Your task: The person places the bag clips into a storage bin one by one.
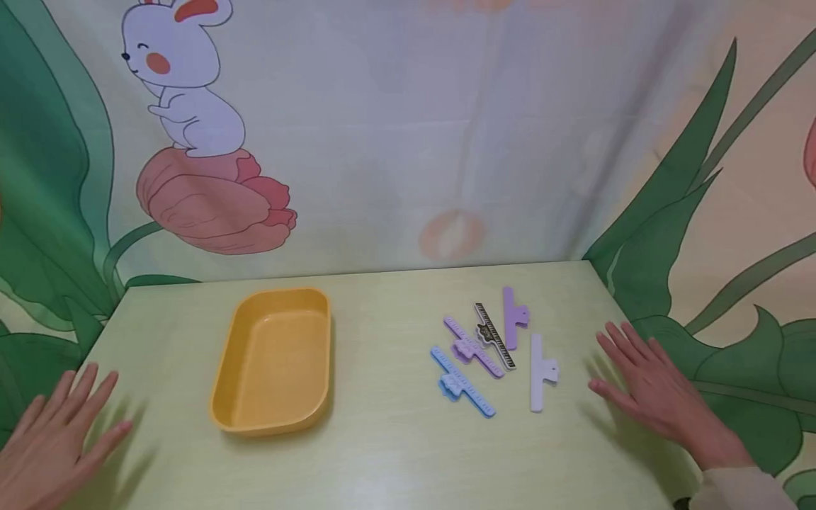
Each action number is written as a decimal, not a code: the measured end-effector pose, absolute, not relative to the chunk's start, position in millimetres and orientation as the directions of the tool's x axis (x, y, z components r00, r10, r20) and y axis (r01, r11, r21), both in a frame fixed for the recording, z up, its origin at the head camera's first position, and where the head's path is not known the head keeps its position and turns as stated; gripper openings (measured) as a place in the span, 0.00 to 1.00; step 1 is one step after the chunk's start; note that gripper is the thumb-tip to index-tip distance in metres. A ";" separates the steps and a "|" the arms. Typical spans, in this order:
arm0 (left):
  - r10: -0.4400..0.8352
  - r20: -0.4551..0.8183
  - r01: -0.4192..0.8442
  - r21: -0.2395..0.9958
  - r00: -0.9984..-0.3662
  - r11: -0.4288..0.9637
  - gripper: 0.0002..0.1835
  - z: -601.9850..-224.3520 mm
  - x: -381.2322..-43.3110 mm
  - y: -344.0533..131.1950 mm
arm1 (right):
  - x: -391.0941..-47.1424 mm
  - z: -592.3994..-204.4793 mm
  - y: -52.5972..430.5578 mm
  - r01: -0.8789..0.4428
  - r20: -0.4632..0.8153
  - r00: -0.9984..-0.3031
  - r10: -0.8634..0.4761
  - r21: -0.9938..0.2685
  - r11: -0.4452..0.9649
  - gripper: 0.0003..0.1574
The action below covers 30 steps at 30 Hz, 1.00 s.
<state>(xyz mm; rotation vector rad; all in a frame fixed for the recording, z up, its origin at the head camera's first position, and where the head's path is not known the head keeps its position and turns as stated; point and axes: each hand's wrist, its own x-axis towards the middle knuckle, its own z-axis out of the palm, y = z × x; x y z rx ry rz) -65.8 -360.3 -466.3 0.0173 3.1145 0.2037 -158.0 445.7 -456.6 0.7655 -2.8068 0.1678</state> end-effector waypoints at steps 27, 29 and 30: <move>0.004 0.017 0.007 0.139 -1.000 0.990 0.49 -460.5 -60.0 -353.4 | -150.4 -467.3 434.5 -0.492 0.262 -0.849 -0.458 -0.077 0.867 0.55; 0.016 0.038 0.021 0.144 -0.999 0.989 0.49 -460.3 -60.5 -350.5 | -150.0 -467.7 433.4 -0.486 0.271 -0.851 -0.449 -0.084 0.870 0.56; 0.020 0.045 0.026 0.145 -0.999 0.989 0.49 -459.9 -61.1 -349.3 | -149.9 -468.5 432.9 -0.484 0.275 -0.852 -0.446 -0.089 0.871 0.56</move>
